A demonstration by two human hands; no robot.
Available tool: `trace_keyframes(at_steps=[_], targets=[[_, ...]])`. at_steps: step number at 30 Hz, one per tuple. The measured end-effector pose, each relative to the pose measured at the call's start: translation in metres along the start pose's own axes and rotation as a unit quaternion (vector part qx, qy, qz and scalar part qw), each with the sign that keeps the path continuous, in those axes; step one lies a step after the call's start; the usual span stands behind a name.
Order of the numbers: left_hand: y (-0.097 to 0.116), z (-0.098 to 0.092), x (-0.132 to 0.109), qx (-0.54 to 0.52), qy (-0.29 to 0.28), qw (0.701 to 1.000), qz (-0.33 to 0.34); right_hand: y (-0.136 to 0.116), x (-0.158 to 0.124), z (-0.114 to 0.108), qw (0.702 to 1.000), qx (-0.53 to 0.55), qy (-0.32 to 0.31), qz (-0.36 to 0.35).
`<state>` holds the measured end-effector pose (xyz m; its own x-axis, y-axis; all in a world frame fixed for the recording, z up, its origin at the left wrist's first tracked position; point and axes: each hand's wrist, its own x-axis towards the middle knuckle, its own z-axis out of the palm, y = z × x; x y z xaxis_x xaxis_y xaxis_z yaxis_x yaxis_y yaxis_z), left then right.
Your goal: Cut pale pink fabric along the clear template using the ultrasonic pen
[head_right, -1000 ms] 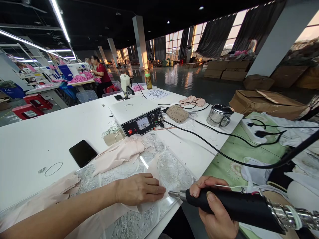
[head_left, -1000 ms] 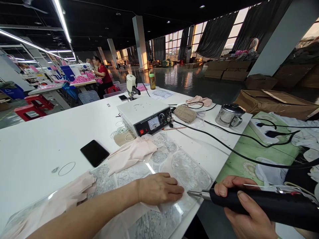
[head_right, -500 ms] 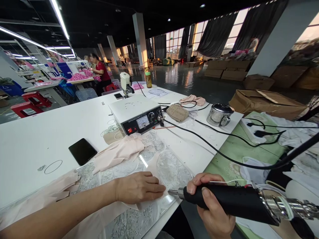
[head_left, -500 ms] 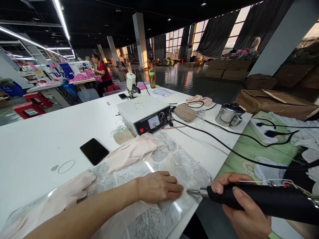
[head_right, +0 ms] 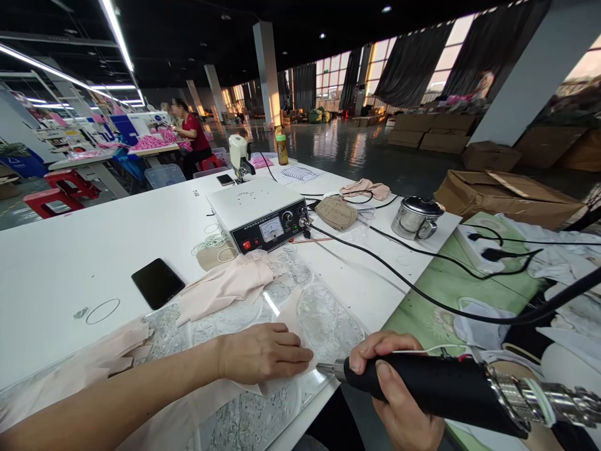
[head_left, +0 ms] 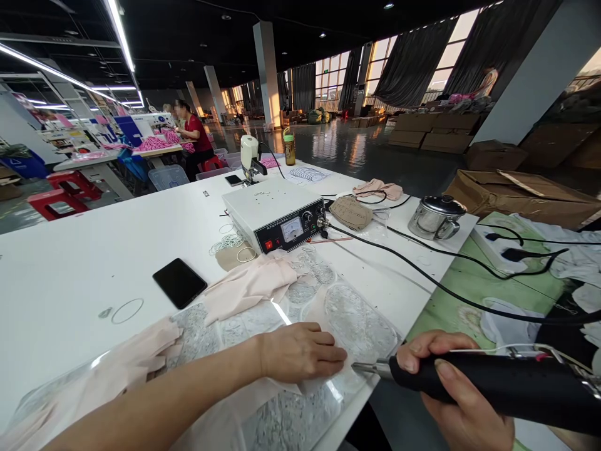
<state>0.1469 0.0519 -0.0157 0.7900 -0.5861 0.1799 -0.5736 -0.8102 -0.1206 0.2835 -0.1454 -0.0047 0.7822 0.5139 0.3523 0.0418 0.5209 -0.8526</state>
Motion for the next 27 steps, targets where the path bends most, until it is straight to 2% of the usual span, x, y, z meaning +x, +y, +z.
trace_keyframes(at_steps=[10,21,27], targets=[[0.004,0.000,0.000,0.005,-0.025,0.999,-0.020,0.002,0.002,0.001,0.998,0.061,0.023,0.005],[0.008,-0.002,-0.003,-0.011,-0.024,0.998,-0.049,0.006,0.002,-0.001,0.999,0.042,-0.003,-0.012],[0.011,-0.003,-0.005,-0.015,-0.024,0.998,-0.060,0.012,-0.002,-0.013,0.999,0.038,-0.015,0.007]])
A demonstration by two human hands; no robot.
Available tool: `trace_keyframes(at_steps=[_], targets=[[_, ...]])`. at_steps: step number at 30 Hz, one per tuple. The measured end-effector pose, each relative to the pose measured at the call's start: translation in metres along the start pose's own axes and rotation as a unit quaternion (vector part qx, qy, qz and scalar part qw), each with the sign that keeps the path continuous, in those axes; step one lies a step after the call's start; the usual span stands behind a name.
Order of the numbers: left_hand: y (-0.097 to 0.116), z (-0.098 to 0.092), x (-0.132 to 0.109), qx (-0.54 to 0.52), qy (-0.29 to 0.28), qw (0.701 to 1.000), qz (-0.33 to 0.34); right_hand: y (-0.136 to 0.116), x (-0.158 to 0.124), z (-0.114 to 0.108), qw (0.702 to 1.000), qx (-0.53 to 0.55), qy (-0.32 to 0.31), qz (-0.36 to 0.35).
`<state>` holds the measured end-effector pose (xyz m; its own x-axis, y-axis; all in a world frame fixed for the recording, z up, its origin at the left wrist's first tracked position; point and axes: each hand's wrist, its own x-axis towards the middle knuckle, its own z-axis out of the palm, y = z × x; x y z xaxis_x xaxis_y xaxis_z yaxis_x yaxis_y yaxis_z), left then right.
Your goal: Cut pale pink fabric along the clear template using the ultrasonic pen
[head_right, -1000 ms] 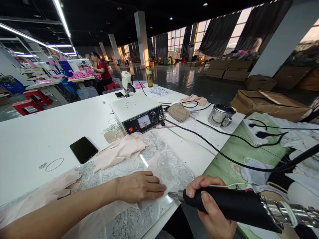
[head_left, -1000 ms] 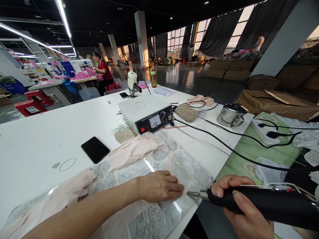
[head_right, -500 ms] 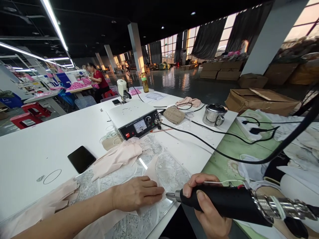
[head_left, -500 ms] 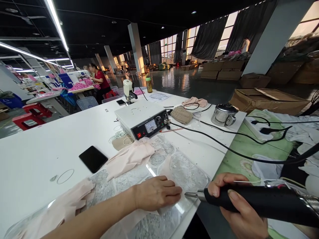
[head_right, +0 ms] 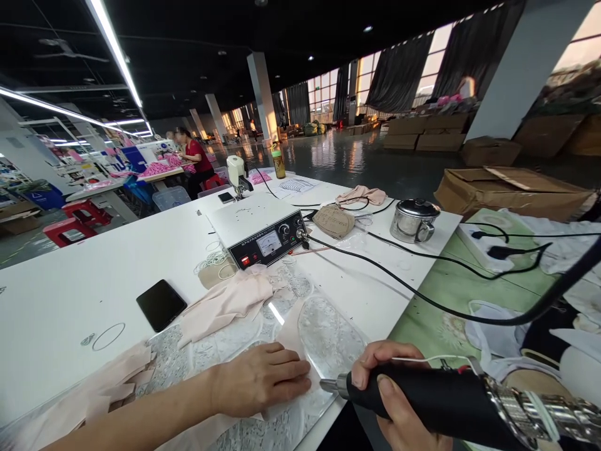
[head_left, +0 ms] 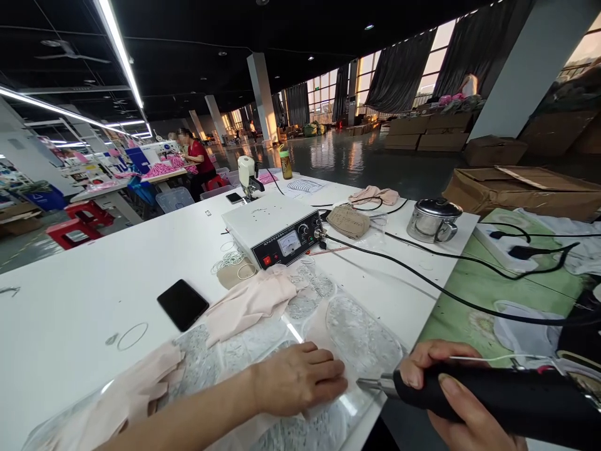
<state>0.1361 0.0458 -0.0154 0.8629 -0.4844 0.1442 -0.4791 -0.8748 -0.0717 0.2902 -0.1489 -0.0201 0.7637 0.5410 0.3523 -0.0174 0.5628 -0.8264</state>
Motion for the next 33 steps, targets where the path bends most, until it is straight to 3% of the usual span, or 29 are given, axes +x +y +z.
trace_keyframes(at_steps=[9,16,33], targets=[[0.003,-0.003,0.000,-0.001,0.009,1.000,-0.014,0.000,0.003,-0.002,1.000,-0.011,0.008,0.024],[0.006,-0.003,-0.002,0.008,-0.014,0.999,-0.030,-0.005,0.001,-0.003,0.998,-0.009,0.018,0.057],[0.010,-0.012,0.002,0.017,-0.006,0.999,-0.028,-0.009,0.006,0.002,0.998,-0.052,0.007,0.024]])
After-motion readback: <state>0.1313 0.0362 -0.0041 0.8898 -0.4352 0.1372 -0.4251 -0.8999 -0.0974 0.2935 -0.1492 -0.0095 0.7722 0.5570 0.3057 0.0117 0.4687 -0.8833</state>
